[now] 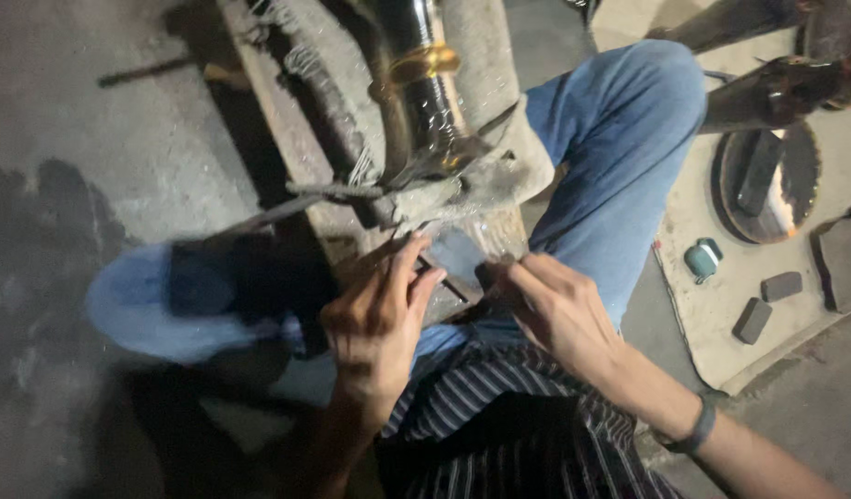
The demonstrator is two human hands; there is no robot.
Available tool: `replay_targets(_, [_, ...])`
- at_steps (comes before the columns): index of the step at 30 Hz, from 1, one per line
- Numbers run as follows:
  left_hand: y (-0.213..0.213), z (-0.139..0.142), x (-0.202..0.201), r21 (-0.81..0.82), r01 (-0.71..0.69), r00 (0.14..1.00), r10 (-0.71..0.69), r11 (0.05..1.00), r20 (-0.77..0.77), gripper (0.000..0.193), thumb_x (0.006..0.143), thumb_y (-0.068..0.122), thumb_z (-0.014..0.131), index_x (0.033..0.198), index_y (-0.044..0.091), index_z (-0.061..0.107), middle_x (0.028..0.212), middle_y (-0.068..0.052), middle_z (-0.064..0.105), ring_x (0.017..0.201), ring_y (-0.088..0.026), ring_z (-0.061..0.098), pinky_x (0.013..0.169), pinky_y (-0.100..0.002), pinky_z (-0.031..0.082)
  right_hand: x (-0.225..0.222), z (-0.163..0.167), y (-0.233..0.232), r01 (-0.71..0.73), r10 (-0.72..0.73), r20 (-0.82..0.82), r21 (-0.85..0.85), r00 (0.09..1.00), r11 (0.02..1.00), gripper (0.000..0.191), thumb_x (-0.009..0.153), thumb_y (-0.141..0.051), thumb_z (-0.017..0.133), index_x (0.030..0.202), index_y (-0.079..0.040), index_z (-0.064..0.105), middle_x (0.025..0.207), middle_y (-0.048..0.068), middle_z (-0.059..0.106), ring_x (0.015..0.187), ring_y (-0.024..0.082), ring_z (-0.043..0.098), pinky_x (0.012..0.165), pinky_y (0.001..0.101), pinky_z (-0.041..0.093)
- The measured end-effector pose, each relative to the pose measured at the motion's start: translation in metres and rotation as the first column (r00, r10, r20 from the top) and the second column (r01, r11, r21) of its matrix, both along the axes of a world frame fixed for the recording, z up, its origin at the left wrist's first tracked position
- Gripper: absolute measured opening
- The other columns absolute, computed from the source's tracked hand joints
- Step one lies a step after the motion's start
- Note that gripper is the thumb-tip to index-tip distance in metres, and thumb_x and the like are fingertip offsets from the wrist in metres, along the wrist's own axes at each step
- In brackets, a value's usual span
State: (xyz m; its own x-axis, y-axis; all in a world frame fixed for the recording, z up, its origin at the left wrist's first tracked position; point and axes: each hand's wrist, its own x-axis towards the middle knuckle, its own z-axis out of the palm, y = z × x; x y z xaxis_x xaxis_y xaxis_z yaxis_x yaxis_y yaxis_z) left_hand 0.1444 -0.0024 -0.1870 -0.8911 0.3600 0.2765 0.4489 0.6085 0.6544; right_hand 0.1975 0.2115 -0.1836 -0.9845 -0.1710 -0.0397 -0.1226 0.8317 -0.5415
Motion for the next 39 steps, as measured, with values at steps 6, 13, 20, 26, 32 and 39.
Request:
replay_targets(6, [-0.0006,-0.0004,0.0017,0.012,0.058,0.997,-0.059,0.998,0.053,0.045,0.088,0.019,0.083,0.128,0.009,0.064,0.111,-0.008,0.074,0.095,-0.025,0.074,0.076,-0.034,0.058,-0.0027,0.0037,-0.0045,-0.081,0.069,-0.128,-0.093,0.989,0.992,0.033,0.082,-0.004,0.071,0.114,-0.003,0.061,0.099,0.015,0.059,0.092,0.037,0.063,0.077,0.0435,0.053])
replay_targets(13, [-0.0005,0.0012,0.0001,-0.004,0.05,0.998,-0.049,0.999,0.031,0.046,0.087,0.02,0.084,0.127,0.009,0.065,0.11,-0.008,0.075,0.091,-0.023,0.075,0.073,-0.034,0.058,-0.0027,0.0011,-0.0028,-0.07,0.065,-0.085,-0.061,0.994,0.996,0.031,0.083,-0.007,0.072,0.112,-0.003,0.062,0.092,0.014,0.059,0.084,0.034,0.062,0.071,0.043,0.052])
replay_targets(20, [-0.0005,0.0033,-0.0011,0.051,0.037,0.999,-0.038,0.998,0.017,0.044,0.088,0.018,0.083,0.126,0.007,0.065,0.114,-0.009,0.075,0.097,-0.024,0.075,0.076,-0.033,0.059,-0.0027,-0.0027,0.0007,-0.056,0.055,-0.065,-0.024,0.996,0.998,0.034,0.085,-0.009,0.072,0.118,-0.005,0.064,0.088,0.011,0.06,0.081,0.031,0.063,0.069,0.0423,0.052])
replay_targets(26, [-0.0007,0.0068,0.001,0.033,0.062,0.991,-0.065,0.998,0.114,0.043,0.088,0.015,0.082,0.126,0.006,0.065,0.113,-0.012,0.075,0.096,-0.026,0.075,0.077,-0.034,0.059,-0.0019,-0.0024,-0.0004,-0.04,0.036,-0.064,-0.054,0.997,0.998,0.035,0.08,-0.009,0.072,0.112,-0.004,0.061,0.09,0.013,0.058,0.083,0.034,0.062,0.069,0.043,0.051])
replay_targets(32, [-0.0003,0.0043,0.0012,0.047,0.041,0.999,-0.042,0.998,0.02,0.043,0.089,0.017,0.081,0.127,0.007,0.064,0.115,-0.01,0.075,0.102,-0.026,0.075,0.081,-0.034,0.059,-0.0053,0.0012,-0.0018,-0.056,0.056,-0.053,-0.004,0.997,0.998,0.025,0.085,-0.009,0.073,0.106,-0.004,0.06,0.088,0.013,0.057,0.082,0.034,0.061,0.069,0.0436,0.051])
replay_targets(39, [0.0015,0.0033,0.0031,0.02,-0.003,1.0,0.003,1.0,0.031,0.04,0.089,0.019,0.081,0.125,0.01,0.065,0.114,-0.008,0.076,0.1,-0.026,0.075,0.079,-0.035,0.059,-0.0007,0.0011,-0.0003,0.009,-0.01,0.015,0.039,1.0,0.999,0.025,0.085,-0.006,0.07,0.109,-0.006,0.065,0.084,0.011,0.057,0.079,0.032,0.064,0.069,0.0432,0.052])
